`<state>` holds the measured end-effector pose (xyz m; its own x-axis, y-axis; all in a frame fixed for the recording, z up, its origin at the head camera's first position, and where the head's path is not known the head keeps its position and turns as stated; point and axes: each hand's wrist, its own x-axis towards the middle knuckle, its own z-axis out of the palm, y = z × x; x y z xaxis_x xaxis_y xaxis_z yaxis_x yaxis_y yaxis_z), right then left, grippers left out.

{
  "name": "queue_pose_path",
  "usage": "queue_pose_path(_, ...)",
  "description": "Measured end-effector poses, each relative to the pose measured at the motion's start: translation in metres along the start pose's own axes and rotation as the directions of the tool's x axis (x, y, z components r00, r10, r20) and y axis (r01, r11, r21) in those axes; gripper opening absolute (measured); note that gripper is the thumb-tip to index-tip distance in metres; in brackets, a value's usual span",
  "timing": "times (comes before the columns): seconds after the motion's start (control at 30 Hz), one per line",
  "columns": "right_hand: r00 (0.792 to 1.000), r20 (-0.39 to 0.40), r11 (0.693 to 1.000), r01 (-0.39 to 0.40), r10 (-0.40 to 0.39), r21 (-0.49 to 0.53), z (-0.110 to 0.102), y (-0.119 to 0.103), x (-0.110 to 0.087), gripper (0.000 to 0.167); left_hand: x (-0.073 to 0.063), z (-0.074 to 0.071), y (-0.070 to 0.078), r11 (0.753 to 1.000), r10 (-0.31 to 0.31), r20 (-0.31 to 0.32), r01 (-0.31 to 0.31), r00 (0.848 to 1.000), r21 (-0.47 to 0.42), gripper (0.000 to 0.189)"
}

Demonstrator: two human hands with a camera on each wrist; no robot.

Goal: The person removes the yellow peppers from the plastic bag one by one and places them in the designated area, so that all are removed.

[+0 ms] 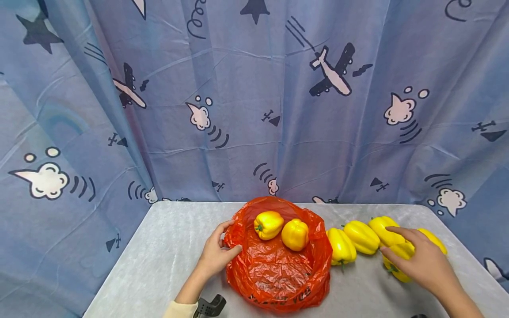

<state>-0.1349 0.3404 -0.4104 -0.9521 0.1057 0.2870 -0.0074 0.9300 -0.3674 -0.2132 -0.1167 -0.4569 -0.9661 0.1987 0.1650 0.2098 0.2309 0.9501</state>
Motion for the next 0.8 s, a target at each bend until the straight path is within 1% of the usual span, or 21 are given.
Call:
queue_pose_path(0.17, 1.000, 0.016, 0.999, 0.013, -0.014, 0.039, -0.003, -0.024, 0.003, 0.065, 0.001, -0.001, -0.002, 1.000, 0.005, 0.009, -0.005, 1.000, 0.031, 0.064)
queue_pose_path(0.23, 1.000, 0.023, 0.999, 0.020, -0.021, 0.050, -0.005, -0.035, 0.004, 0.065, 0.001, 0.000, -0.003, 1.000, 0.002, 0.011, -0.002, 1.000, 0.030, 0.064)
queue_pose_path(0.37, 0.997, 0.014, 0.993, 0.069, -0.071, 0.097, -0.006, -0.055, 0.008, 0.061, 0.002, 0.000, -0.004, 1.000, -0.005, 0.011, 0.004, 1.000, 0.025, 0.065)
queue_pose_path(0.5, 0.991, -0.025, 0.978, 0.131, -0.129, 0.159, -0.004, -0.072, 0.012, 0.056, 0.001, 0.000, -0.005, 1.000, 0.000, 0.007, -0.001, 1.000, 0.021, 0.065)
queue_pose_path(0.6, 0.985, -0.046, 0.968, 0.171, -0.166, 0.184, -0.004, -0.085, 0.016, 0.055, 0.001, 0.001, -0.005, 1.000, 0.004, 0.008, -0.004, 1.000, 0.013, 0.065)
queue_pose_path(0.8, 0.982, -0.014, 0.962, 0.186, -0.187, 0.201, -0.004, -0.107, 0.020, 0.056, 0.002, 0.001, -0.005, 1.000, 0.001, 0.015, -0.001, 1.000, 0.015, 0.065)
